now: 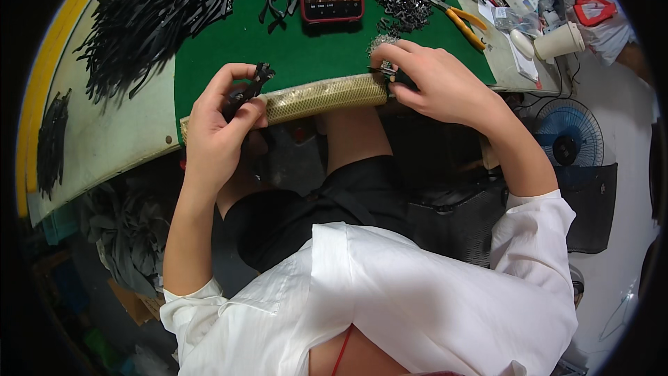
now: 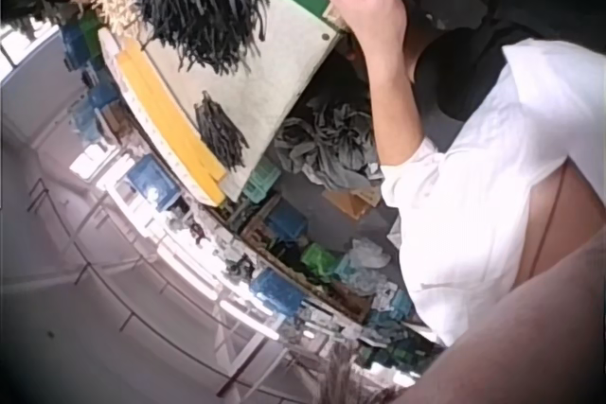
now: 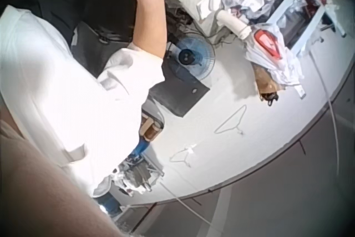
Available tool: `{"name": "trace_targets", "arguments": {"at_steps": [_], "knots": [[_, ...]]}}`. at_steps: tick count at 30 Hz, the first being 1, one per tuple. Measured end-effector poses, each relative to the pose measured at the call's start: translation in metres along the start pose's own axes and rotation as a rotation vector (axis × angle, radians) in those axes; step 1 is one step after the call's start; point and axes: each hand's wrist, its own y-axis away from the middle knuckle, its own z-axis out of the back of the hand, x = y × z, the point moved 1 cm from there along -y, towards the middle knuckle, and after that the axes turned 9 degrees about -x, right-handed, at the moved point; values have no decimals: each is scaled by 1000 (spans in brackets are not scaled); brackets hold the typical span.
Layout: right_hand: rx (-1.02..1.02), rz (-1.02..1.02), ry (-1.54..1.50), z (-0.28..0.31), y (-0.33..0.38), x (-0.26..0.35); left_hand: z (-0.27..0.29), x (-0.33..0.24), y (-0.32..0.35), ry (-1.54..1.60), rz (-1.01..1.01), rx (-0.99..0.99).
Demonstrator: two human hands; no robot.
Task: The person repeatedly picks up black cables and small metal connectors from a green workbench, inserts the connectors into the cable ends, and places the assembled units back on the table.
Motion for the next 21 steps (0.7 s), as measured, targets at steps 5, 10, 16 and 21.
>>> {"name": "trace_targets", "arguments": {"at_steps": [5, 10, 16, 21], "knots": [[21, 20, 36, 4, -6, 3, -4, -5, -1, -13, -47, -1], [-15, 23, 31, 5, -10, 7, -12, -24, 4, -252, -193, -79], [22, -283, -1093, 10, 0, 62, -27, -26, 8, -647, -787, -162], [73, -390, -1437, -5, 0, 86, -29, -28, 10, -689, -832, -188]]}}
